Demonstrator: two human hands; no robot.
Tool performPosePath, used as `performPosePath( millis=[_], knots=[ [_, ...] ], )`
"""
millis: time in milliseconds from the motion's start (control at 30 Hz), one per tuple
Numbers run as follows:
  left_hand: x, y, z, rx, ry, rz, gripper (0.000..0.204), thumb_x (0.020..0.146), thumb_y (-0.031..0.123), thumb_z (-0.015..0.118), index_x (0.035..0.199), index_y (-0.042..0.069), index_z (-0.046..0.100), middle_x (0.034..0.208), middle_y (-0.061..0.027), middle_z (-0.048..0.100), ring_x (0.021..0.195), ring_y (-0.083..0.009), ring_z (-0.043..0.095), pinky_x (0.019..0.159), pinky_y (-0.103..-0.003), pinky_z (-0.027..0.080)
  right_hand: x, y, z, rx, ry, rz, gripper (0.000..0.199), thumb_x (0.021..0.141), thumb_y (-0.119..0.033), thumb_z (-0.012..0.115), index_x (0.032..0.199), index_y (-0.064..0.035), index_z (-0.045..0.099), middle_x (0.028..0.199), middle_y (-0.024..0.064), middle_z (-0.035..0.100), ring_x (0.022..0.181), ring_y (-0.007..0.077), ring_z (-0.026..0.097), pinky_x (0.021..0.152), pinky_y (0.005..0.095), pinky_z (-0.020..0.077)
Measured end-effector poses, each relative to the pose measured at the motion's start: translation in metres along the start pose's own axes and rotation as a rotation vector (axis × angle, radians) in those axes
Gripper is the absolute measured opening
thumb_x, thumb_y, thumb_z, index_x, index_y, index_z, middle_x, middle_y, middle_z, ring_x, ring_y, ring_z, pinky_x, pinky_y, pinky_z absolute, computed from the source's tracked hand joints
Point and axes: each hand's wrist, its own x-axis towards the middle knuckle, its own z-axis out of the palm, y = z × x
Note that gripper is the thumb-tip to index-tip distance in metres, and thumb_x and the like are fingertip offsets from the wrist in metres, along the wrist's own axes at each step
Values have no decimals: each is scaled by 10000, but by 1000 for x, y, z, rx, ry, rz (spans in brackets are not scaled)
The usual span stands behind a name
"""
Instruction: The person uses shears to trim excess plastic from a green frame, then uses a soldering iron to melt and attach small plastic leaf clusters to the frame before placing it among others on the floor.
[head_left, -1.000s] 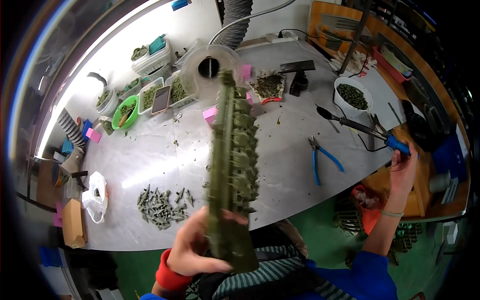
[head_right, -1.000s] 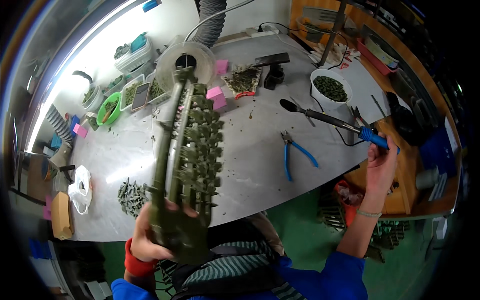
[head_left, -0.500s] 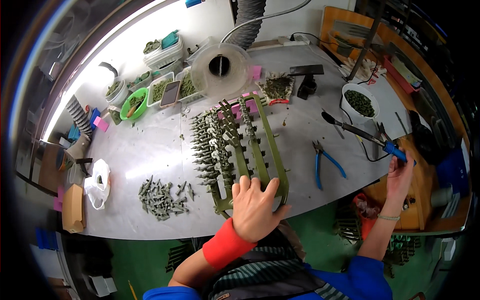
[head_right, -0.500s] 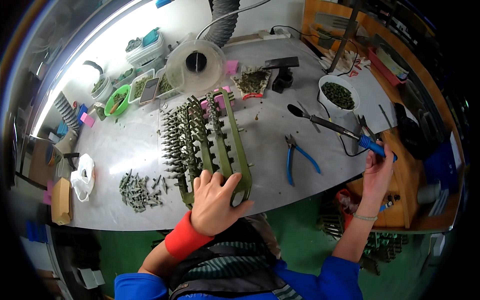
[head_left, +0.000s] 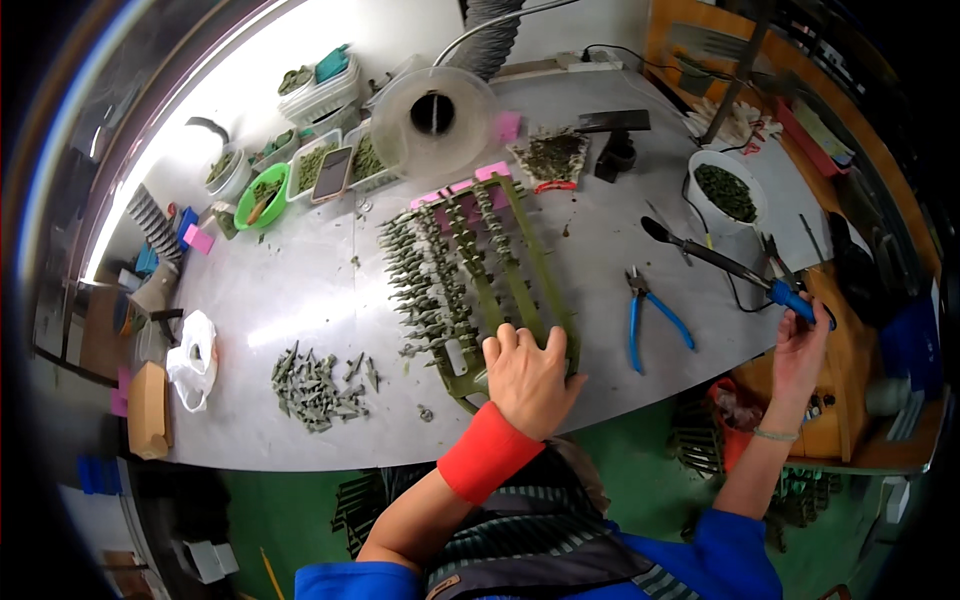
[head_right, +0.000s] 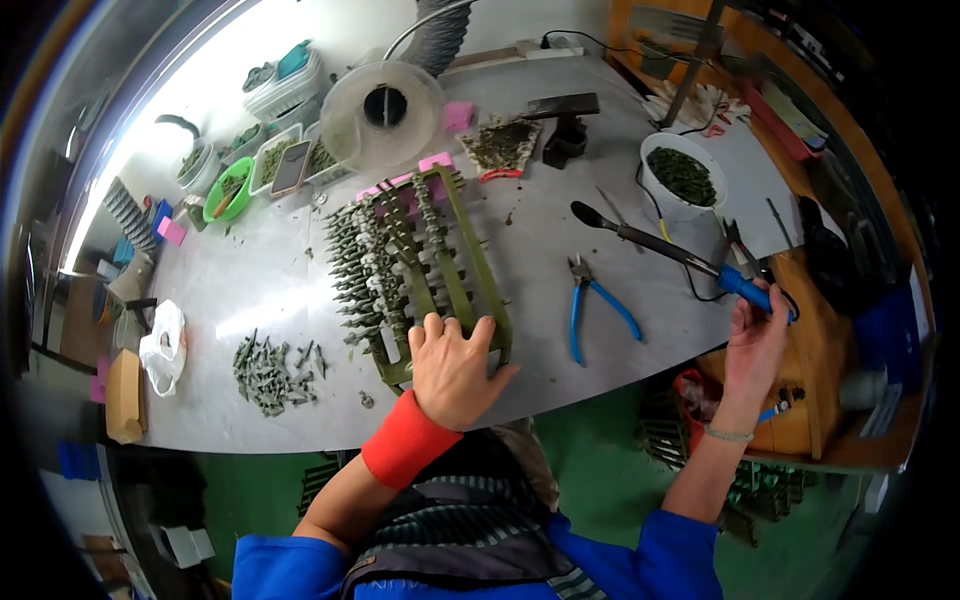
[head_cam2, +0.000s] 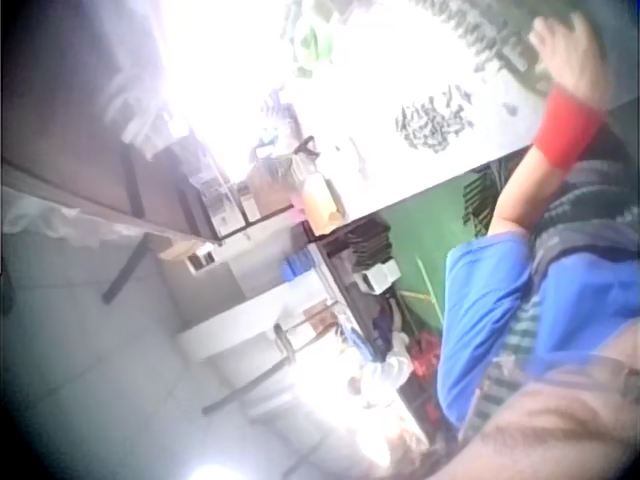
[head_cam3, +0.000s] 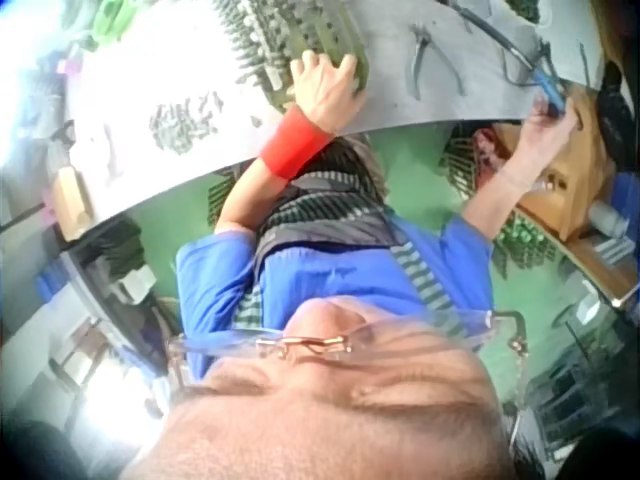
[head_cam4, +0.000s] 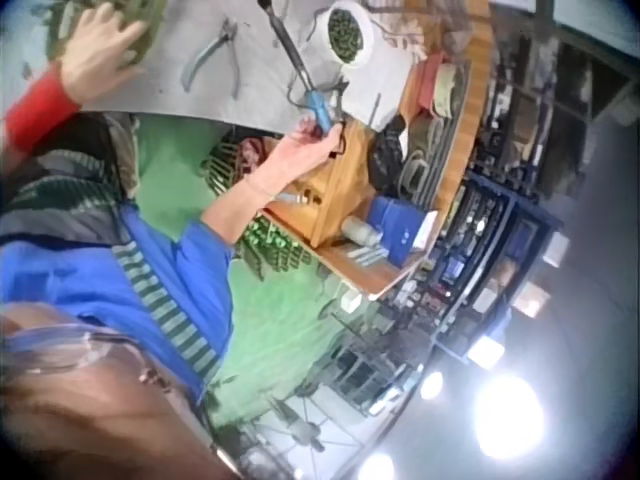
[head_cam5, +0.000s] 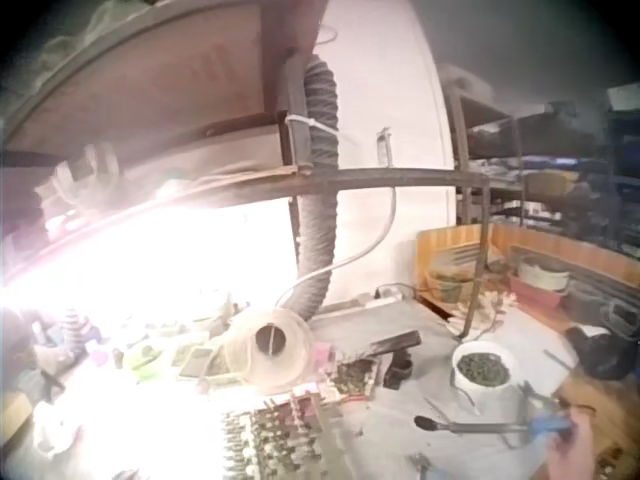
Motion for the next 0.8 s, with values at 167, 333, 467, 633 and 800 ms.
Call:
performPosePath(
  millis=[167,333,467,633,800],
  knots=[
    [-2,0,2,-29,16,-6,536,728,404,779,1125,85,613,842,-129,584,896,-304,491,782,-423,353,7,-2,-16,-29,-39,11,254,950,-239,643,1104,-38,624,1050,60,681,804,99,654,683,200,556],
    [-9,-10,-5,-102,102,14,441,787,289,752,1137,70,597,851,-121,579,891,-298,526,782,-404,430,10,6,-10,-41,-49,55,284,953,-242,639,1132,-22,611,1084,59,669,812,102,651,700,197,559],
    [-22,-40,-49,-290,304,51,228,785,40,727,965,35,588,858,-141,584,817,-302,608,688,-393,507,7,4,-6,-36,-48,30,300,955,-241,636,1149,-15,606,1088,64,664,830,102,649,730,199,565],
    [-47,-147,-66,-110,300,-210,87,849,39,699,836,8,618,791,-113,631,607,-223,636,584,-321,510,-6,-2,2,-41,-45,-7,306,962,-206,623,1175,12,600,1048,69,655,826,120,630,743,203,560],
    [-54,-177,-6,-78,209,-15,234,782,4,675,1008,6,615,968,-141,616,907,-333,593,797,-385,509,-20,-2,19,-35,-63,42,261,955,-209,638,1114,-4,610,1031,59,661,781,111,631,697,203,555]
  ],
)
